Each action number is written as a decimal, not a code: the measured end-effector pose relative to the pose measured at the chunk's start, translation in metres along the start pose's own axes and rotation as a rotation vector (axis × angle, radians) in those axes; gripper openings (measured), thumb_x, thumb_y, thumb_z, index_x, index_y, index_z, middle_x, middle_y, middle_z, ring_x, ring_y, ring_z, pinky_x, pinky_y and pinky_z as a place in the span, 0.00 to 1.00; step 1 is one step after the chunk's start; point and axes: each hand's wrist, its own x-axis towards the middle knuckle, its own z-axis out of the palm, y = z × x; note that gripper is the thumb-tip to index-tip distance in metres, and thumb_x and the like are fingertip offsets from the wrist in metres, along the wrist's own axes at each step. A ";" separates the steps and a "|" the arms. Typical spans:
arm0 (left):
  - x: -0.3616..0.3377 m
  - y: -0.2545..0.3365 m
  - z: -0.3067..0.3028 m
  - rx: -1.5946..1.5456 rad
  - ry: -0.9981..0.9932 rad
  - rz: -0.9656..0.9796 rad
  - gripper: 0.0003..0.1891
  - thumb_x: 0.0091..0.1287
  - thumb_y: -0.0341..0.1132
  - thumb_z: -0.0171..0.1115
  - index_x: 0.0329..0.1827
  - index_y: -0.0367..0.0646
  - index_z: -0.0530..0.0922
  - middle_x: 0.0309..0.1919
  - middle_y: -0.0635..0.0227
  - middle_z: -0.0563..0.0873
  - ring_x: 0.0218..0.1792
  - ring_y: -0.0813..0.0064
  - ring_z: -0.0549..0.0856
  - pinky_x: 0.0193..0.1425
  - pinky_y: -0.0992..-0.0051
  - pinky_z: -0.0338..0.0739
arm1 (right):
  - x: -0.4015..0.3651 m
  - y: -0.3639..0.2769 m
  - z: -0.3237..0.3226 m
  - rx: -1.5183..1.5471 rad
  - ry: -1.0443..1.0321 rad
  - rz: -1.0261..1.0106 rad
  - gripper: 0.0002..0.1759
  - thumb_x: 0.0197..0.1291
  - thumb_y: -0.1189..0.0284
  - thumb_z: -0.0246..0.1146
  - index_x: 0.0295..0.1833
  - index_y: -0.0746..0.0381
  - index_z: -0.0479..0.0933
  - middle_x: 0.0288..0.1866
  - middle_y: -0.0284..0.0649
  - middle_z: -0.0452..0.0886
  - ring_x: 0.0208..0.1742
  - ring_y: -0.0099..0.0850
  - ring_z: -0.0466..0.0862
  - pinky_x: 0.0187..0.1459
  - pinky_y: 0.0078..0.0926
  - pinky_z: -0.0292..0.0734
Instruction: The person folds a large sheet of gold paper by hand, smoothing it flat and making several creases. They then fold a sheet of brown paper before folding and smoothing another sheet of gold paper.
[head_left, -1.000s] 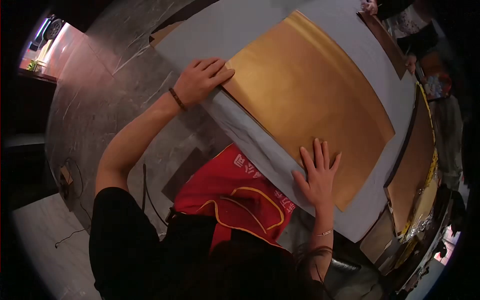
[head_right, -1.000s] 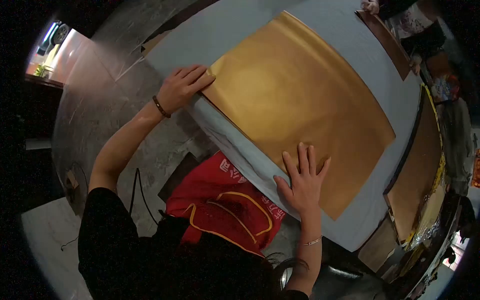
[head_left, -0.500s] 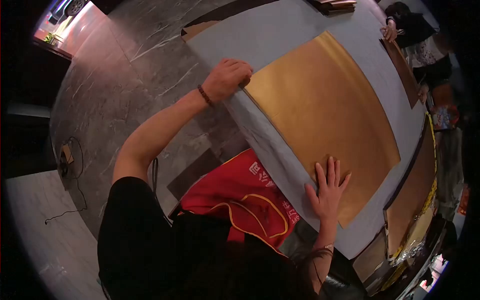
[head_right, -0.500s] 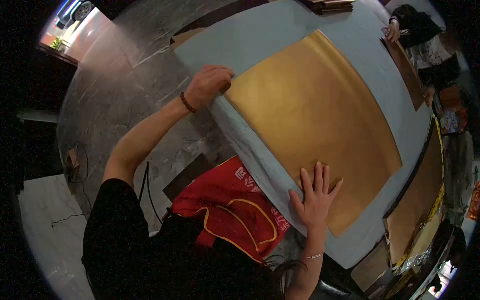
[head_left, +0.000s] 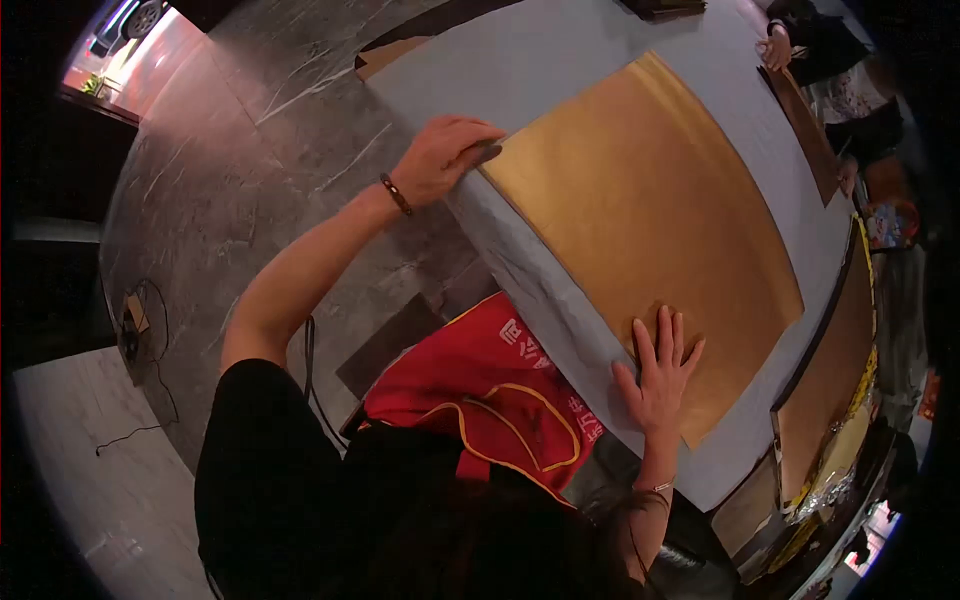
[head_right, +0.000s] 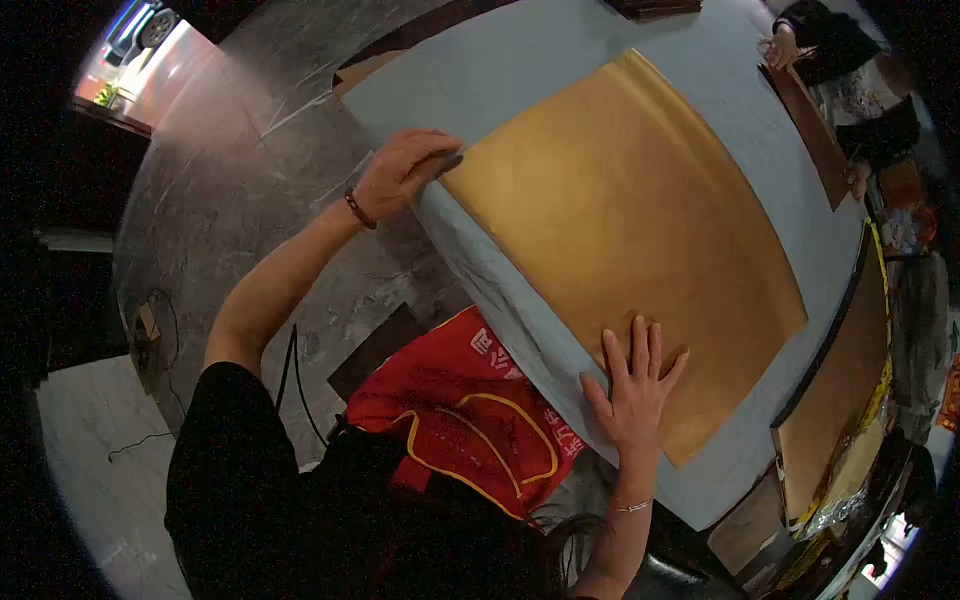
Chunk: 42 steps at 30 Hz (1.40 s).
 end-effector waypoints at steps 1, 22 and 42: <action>0.003 -0.002 -0.004 -0.005 -0.007 0.004 0.15 0.65 0.25 0.60 0.55 0.44 0.80 0.50 0.62 0.83 0.54 0.60 0.80 0.60 0.63 0.72 | 0.000 0.000 0.000 0.002 -0.001 0.009 0.33 0.62 0.50 0.56 0.71 0.51 0.67 0.79 0.42 0.55 0.80 0.43 0.50 0.74 0.62 0.30; 0.059 0.015 -0.020 0.380 -0.795 0.438 0.12 0.62 0.35 0.64 0.47 0.47 0.77 0.48 0.68 0.84 0.52 0.66 0.82 0.53 0.68 0.79 | 0.001 0.000 0.001 0.012 0.010 0.008 0.32 0.63 0.48 0.57 0.70 0.47 0.68 0.80 0.39 0.54 0.81 0.41 0.49 0.73 0.65 0.31; 0.053 0.007 -0.010 0.420 -0.633 0.602 0.09 0.60 0.35 0.65 0.40 0.46 0.76 0.39 0.70 0.84 0.42 0.69 0.85 0.45 0.70 0.82 | 0.001 -0.001 0.000 0.022 -0.002 0.022 0.33 0.63 0.46 0.55 0.70 0.48 0.69 0.79 0.40 0.55 0.80 0.42 0.50 0.73 0.65 0.29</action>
